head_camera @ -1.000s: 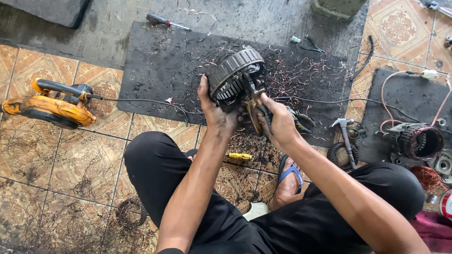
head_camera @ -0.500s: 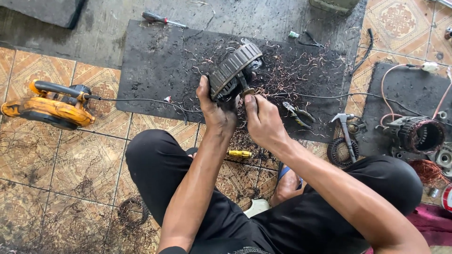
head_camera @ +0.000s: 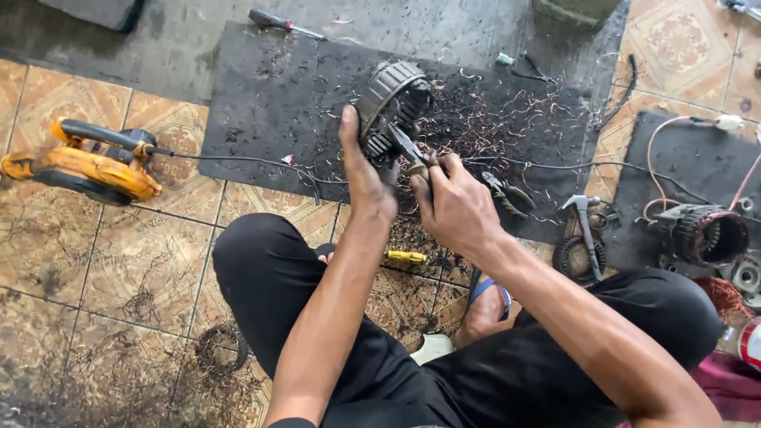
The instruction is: Extracting copper wire windings from a motor stator using pliers for recycling.
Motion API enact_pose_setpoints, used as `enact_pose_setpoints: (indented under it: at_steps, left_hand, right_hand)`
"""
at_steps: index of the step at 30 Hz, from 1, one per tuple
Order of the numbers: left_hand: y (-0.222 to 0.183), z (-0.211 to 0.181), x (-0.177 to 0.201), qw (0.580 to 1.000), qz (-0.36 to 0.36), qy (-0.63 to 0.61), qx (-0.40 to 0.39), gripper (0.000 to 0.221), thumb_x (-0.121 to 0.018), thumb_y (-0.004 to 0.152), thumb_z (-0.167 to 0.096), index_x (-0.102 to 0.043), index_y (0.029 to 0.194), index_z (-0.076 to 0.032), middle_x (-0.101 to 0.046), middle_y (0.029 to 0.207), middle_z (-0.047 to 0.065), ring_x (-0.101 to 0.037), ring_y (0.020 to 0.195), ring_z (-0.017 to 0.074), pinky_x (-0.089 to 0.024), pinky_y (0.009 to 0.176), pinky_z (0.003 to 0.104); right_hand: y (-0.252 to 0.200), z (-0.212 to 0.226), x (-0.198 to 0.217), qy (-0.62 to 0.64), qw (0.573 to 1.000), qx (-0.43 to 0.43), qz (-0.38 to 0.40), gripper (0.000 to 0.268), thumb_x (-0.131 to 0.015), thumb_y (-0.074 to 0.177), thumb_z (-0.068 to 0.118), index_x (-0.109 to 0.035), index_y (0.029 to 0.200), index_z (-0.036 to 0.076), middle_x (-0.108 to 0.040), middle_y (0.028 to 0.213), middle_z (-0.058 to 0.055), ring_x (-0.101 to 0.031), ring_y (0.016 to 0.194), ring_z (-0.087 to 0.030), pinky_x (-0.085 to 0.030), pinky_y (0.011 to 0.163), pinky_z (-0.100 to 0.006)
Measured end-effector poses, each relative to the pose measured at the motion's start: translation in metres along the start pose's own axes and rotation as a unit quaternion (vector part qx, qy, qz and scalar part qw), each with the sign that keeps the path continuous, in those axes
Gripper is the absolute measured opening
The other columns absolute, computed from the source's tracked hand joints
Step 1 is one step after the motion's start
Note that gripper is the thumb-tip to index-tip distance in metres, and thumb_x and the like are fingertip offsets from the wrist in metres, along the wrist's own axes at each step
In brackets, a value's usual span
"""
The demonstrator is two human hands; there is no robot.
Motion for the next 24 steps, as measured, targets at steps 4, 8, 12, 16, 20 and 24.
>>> enact_pose_setpoints:
  at_steps: [4,8,12,16,20,24]
  left_hand:
    - [0.003,0.002,0.002,0.999,-0.010,-0.036,-0.001,0.084,-0.064,0.074,-0.074,-0.049,0.125,-0.009,-0.051,0.109,0.017,-0.046,0.101,0.0329,-0.036,0.088,0.045]
    - [-0.001,0.004,-0.005,0.997,-0.008,-0.073,0.001,0.080,-0.064,0.076,-0.073,-0.051,0.124,-0.011,-0.056,0.106,0.014,-0.051,0.097,0.0283,-0.039,0.083,0.042]
    - [0.019,0.030,0.021,0.995,-0.034,-0.095,0.018,0.080,-0.064,0.074,-0.076,-0.050,0.123,-0.015,-0.057,0.105,0.012,-0.051,0.096,0.0275,-0.038,0.081,0.042]
    - [0.011,0.019,0.008,0.995,-0.002,-0.094,0.023,0.081,-0.064,0.075,-0.075,-0.048,0.129,-0.017,-0.057,0.106,0.012,-0.054,0.090,0.0249,-0.045,0.068,0.033]
    - [0.012,0.023,0.005,0.997,0.003,-0.077,0.015,0.081,-0.067,0.074,-0.072,-0.043,0.129,-0.018,-0.055,0.107,0.013,-0.056,0.091,0.0254,-0.046,0.068,0.034]
    - [0.016,0.030,0.013,0.996,0.010,-0.086,0.031,0.081,-0.068,0.075,-0.071,-0.045,0.129,-0.016,-0.057,0.109,0.013,-0.057,0.092,0.0258,-0.049,0.069,0.033]
  right_hand:
    - [0.000,-0.004,-0.008,-0.018,1.000,-0.004,0.008,0.046,-0.043,0.109,0.033,-0.065,0.093,-0.004,-0.059,0.112,-0.026,-0.073,0.082,-0.043,-0.062,0.063,-0.055]
    - [0.005,-0.027,-0.023,0.353,0.917,-0.178,0.049,0.049,-0.047,0.106,0.038,-0.063,0.074,0.004,-0.057,0.082,-0.015,-0.058,0.073,-0.034,-0.044,0.064,-0.044]
    - [0.007,0.007,0.019,0.668,0.665,-0.331,0.044,0.040,-0.057,0.100,0.032,-0.047,0.065,0.015,-0.038,0.058,0.005,-0.036,0.049,-0.007,-0.026,0.043,-0.021]
    - [0.000,-0.034,-0.004,0.687,0.622,-0.369,0.073,0.037,-0.057,0.100,0.038,-0.047,0.071,0.018,-0.038,0.064,0.008,-0.039,0.051,-0.005,-0.028,0.045,-0.023]
    - [0.005,0.009,0.034,0.696,0.620,-0.361,0.039,0.035,-0.056,0.103,0.036,-0.049,0.077,0.014,-0.041,0.067,0.006,-0.049,0.051,-0.010,-0.034,0.044,-0.022]
    - [0.002,-0.011,0.006,0.633,0.693,-0.340,0.055,0.039,-0.045,0.107,0.043,-0.052,0.093,0.007,-0.034,0.077,0.002,-0.058,0.070,-0.023,-0.043,0.045,-0.030]
Point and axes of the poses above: each hand's wrist, its own y-axis towards the middle knuckle, its own x-axis out of the back of the hand, z = x × y, the point moved 1 cm from there along y, towards the middle knuckle
